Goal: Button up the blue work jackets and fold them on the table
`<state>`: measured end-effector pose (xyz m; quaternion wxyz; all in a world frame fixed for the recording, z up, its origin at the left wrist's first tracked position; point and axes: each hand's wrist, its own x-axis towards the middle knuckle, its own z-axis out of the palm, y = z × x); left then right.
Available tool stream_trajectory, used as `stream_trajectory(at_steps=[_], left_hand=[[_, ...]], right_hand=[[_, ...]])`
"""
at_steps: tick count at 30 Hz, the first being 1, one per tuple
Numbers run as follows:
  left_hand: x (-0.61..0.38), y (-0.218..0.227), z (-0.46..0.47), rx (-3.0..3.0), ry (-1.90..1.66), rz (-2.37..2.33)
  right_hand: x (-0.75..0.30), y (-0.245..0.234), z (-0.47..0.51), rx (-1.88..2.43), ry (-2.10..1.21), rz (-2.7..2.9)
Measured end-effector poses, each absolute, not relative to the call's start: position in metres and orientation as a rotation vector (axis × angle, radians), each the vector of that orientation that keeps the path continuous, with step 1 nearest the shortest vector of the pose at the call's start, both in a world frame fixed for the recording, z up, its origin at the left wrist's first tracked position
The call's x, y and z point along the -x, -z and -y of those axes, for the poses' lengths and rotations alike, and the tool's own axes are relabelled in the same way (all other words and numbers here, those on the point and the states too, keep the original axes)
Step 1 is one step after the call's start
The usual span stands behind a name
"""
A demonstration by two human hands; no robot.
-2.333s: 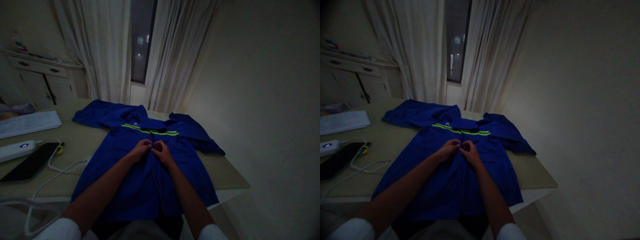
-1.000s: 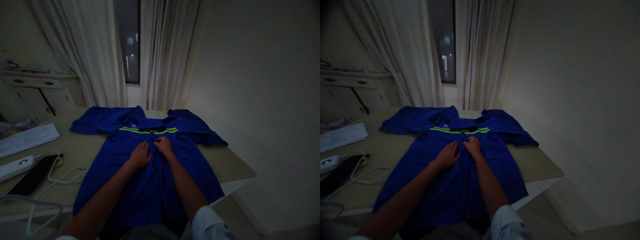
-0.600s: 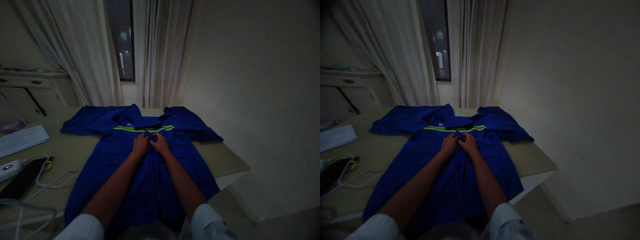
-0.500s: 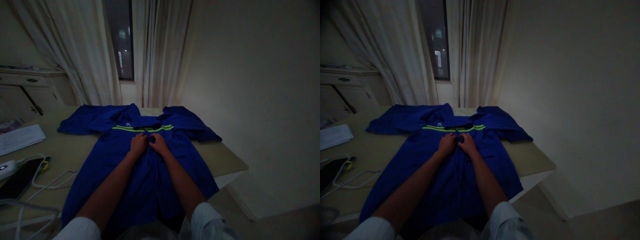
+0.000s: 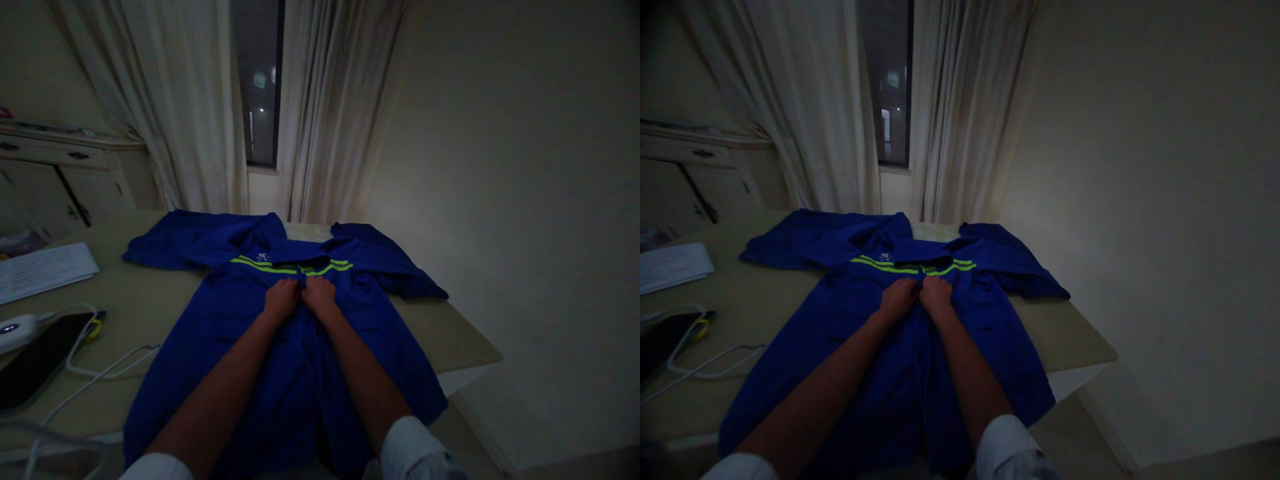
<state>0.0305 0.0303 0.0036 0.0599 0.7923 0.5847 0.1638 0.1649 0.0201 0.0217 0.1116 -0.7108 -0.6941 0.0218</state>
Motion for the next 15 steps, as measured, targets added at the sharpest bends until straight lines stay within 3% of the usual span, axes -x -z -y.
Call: stream_trajectory(at_steps=[8,15], left_hand=[[-0.03,0.004,-0.033,-2.588,-0.507,-1.616],[-0.03,0.002,-0.03,-2.631,-0.462,-1.663]], right_hand=[[-0.191,0.008,-0.033,1.606,-0.486,1.643],[-0.196,0.019,-0.038,1.425,-0.594,1.611]])
